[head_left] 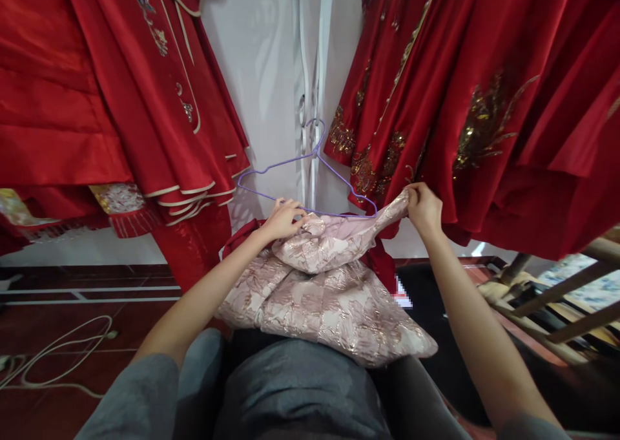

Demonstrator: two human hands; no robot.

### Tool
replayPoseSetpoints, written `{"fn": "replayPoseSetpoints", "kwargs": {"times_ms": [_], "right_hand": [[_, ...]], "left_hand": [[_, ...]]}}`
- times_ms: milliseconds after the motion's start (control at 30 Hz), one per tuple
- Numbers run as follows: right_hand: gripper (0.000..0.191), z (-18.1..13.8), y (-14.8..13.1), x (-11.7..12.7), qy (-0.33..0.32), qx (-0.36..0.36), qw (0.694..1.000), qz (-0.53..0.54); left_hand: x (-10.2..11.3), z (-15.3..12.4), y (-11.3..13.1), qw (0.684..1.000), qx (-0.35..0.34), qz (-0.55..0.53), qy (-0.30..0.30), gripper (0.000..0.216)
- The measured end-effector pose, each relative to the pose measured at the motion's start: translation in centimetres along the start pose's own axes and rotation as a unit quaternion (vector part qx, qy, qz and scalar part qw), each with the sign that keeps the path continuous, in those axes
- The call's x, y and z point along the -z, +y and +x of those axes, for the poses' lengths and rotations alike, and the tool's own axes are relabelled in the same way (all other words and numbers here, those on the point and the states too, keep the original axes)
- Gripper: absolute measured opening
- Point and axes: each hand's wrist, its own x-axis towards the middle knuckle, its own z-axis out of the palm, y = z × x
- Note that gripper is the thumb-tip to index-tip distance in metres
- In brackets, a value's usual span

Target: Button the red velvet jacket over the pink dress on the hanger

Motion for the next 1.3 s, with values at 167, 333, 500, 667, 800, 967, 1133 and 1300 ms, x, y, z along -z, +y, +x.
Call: {"fn": "replayPoseSetpoints", "kwargs": {"times_ms": [167, 333, 500, 667, 800, 967, 1133, 1300], "right_hand": [[0.025, 0.6, -1.5, -0.2, 0.0, 0.023, 1.0, 0.019], [0.025, 2.1, -4.1, -1.8, -0.026, 0.073, 0.997, 0.027], [0.026, 3.2, -6.5, -3.5, -0.065, 0.103, 0.993, -0.004], [0.024, 3.7, -6.6, -3.9, -0.075, 0.066, 0.995, 0.027], [0.025, 4.1, -6.2, -3.9, -0.112, 0.097, 0.988, 0.034], [0.029, 3.9, -5.8, -4.0, -0.119, 0.136, 0.983, 0.042], [0.026, 4.3, -5.3, -3.7, -0.126, 0.112, 0.983, 0.076], [0.026, 4.3, -5.3, -3.6, -0.137, 0.107, 0.98, 0.093]], "left_hand": [[-0.4, 0.1, -0.1, 1.0, -0.002, -0.002, 0.003, 0.028], [-1.6, 0.7, 1.1, 0.999, -0.003, -0.043, 0.0, 0.028], [-3.3, 2.4, 2.6, 0.995, 0.017, -0.1, 0.01, 0.029], [-4.7, 4.3, 3.6, 0.984, 0.024, -0.174, -0.002, 0.03], [-4.8, 4.8, 3.5, 0.981, 0.029, -0.19, 0.004, 0.028], [-1.8, 3.6, -0.3, 0.989, 0.053, -0.11, 0.086, 0.024], [1.3, -0.2, -6.2, 0.948, 0.264, 0.066, 0.163, 0.032], [1.8, -3.8, -9.6, 0.904, 0.41, 0.086, 0.083, 0.034]]}}
